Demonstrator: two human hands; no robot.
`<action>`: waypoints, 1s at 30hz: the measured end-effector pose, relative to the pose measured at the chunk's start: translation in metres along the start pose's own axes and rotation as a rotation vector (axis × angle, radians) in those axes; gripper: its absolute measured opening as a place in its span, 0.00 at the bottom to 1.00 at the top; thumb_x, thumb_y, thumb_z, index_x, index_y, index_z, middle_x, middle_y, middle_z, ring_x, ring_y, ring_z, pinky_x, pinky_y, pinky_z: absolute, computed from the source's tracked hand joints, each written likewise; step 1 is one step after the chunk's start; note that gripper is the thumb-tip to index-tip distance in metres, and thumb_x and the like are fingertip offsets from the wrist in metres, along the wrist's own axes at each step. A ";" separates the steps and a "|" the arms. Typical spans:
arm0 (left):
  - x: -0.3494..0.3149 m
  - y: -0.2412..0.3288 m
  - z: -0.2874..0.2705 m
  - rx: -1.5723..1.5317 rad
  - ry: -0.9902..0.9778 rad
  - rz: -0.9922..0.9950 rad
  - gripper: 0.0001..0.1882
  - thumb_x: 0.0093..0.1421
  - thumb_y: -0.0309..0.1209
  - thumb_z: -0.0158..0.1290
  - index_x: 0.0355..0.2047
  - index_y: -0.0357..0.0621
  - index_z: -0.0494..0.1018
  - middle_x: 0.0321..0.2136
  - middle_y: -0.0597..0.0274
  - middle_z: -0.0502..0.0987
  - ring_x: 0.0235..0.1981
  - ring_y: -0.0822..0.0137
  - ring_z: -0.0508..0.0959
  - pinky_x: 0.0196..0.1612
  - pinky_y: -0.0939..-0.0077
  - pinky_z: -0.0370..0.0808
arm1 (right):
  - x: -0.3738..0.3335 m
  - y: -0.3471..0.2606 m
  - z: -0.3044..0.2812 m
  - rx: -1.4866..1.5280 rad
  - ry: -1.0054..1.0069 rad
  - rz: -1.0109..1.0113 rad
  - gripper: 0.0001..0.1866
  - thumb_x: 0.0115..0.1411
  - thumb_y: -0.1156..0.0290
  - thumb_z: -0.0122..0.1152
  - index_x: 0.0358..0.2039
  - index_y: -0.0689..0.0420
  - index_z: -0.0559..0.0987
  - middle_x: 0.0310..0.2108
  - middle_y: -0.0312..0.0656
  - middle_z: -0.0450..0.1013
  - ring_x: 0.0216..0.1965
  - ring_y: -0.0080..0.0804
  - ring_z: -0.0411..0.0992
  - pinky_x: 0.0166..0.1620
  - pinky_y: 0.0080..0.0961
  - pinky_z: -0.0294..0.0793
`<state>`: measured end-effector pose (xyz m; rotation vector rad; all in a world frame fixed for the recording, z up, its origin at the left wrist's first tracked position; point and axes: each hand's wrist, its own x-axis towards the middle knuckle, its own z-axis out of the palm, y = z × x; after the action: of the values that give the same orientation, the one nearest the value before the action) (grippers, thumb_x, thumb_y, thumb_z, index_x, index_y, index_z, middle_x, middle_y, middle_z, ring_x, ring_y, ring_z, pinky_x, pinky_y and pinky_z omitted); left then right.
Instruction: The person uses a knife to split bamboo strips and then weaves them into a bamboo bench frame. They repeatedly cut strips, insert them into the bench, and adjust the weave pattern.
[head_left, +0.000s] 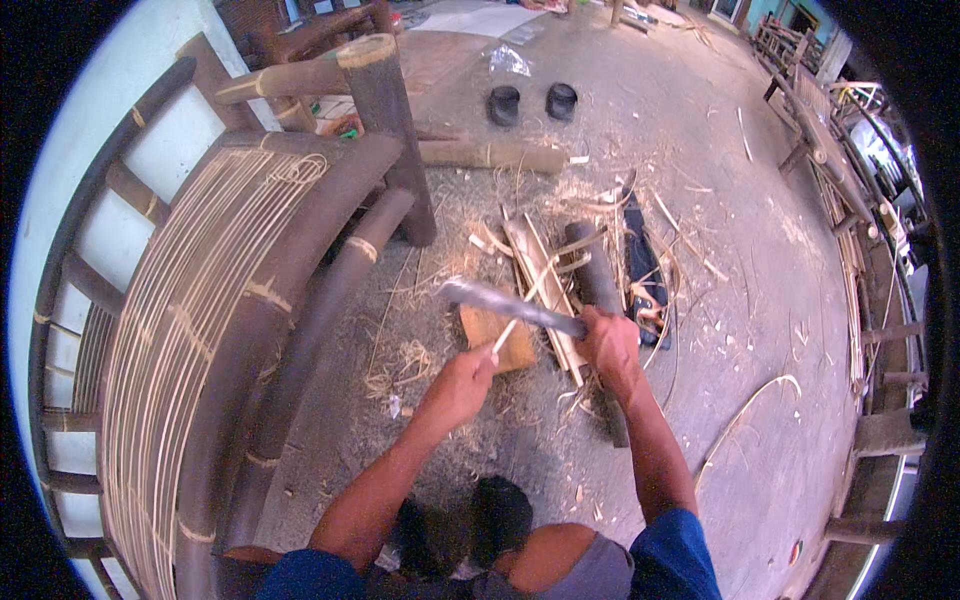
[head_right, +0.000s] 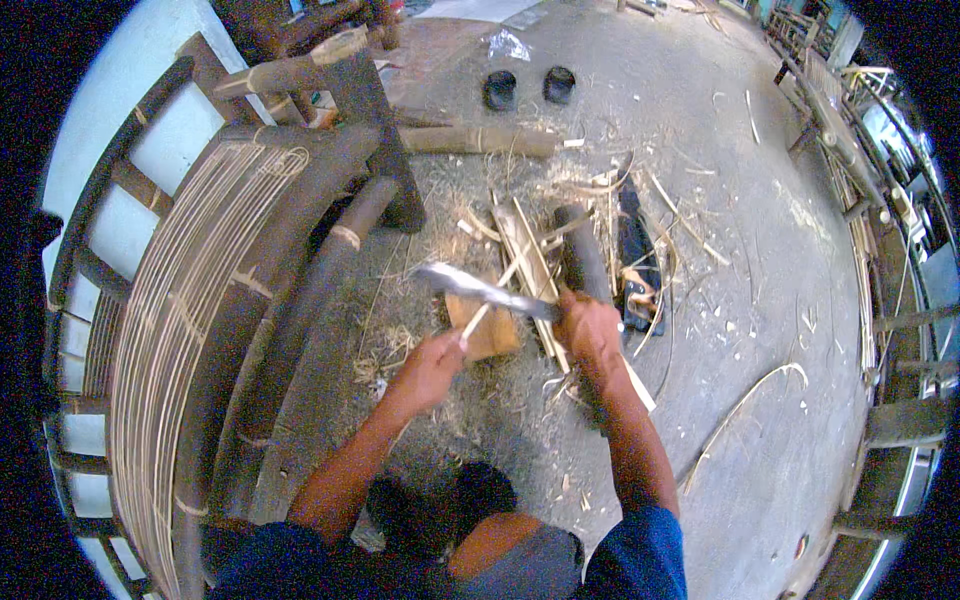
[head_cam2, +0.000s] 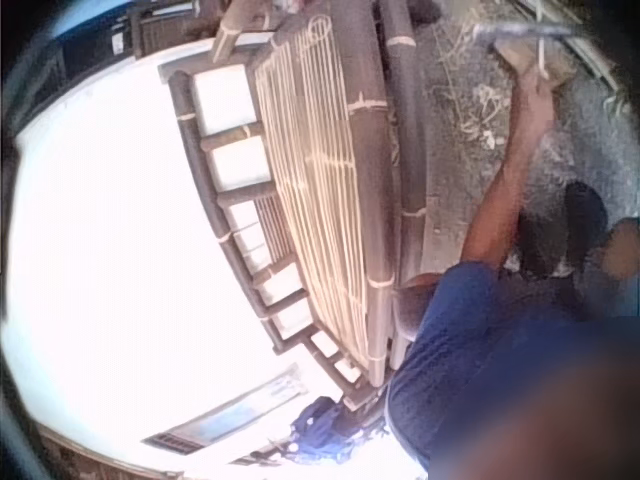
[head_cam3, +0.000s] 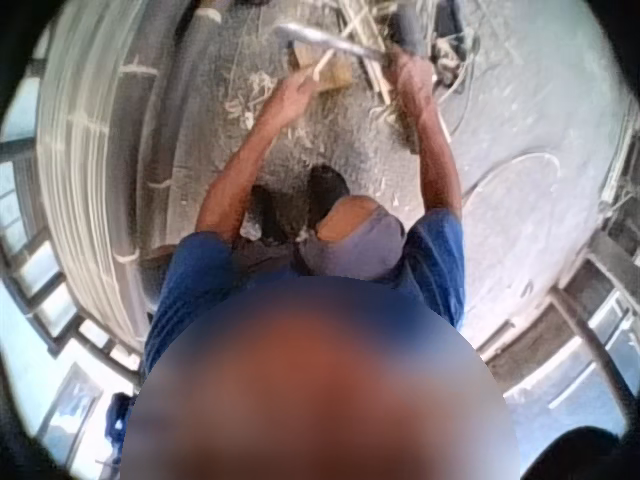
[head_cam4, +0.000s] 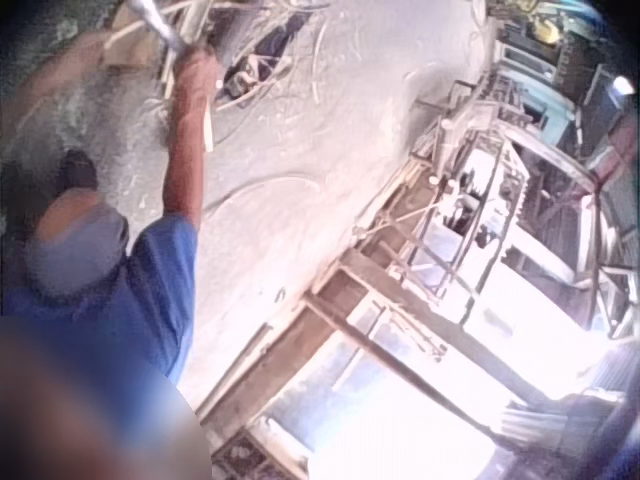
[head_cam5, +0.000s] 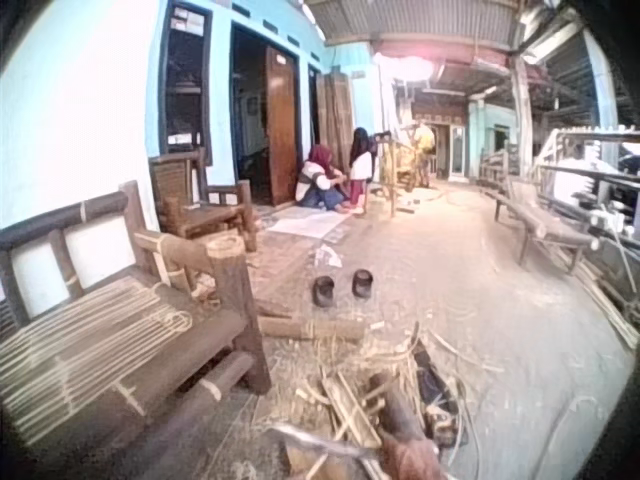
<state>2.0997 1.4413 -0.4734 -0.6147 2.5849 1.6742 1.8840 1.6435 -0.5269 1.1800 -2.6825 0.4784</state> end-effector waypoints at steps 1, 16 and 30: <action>-0.003 0.000 0.002 -0.041 0.019 0.081 0.20 0.73 0.37 0.44 0.59 0.38 0.71 0.26 0.62 0.75 0.29 0.70 0.73 0.36 0.70 0.72 | 0.005 0.013 -0.003 -0.030 -0.051 0.194 0.10 0.51 0.62 0.66 0.29 0.55 0.83 0.25 0.52 0.79 0.29 0.55 0.80 0.34 0.47 0.80; 0.010 0.031 -0.009 -0.821 -0.272 -0.231 0.10 0.74 0.39 0.43 0.47 0.51 0.70 0.18 0.76 0.62 0.12 0.79 0.62 0.12 0.80 0.60 | -0.011 -0.020 0.017 0.141 -0.043 0.232 0.14 0.54 0.59 0.64 0.32 0.57 0.83 0.25 0.58 0.77 0.30 0.58 0.79 0.35 0.50 0.78; -0.042 0.149 -0.207 -0.161 0.509 0.419 0.16 0.72 0.40 0.48 0.51 0.43 0.73 0.26 0.70 0.72 0.29 0.76 0.72 0.38 0.74 0.75 | -0.079 -0.061 0.043 0.262 -0.163 0.368 0.26 0.53 0.48 0.71 0.35 0.62 0.84 0.28 0.60 0.79 0.36 0.60 0.80 0.40 0.52 0.78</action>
<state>2.1333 1.3259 -0.2441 -0.6003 3.1289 2.0961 1.9810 1.6435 -0.5758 0.8052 -3.0665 0.8427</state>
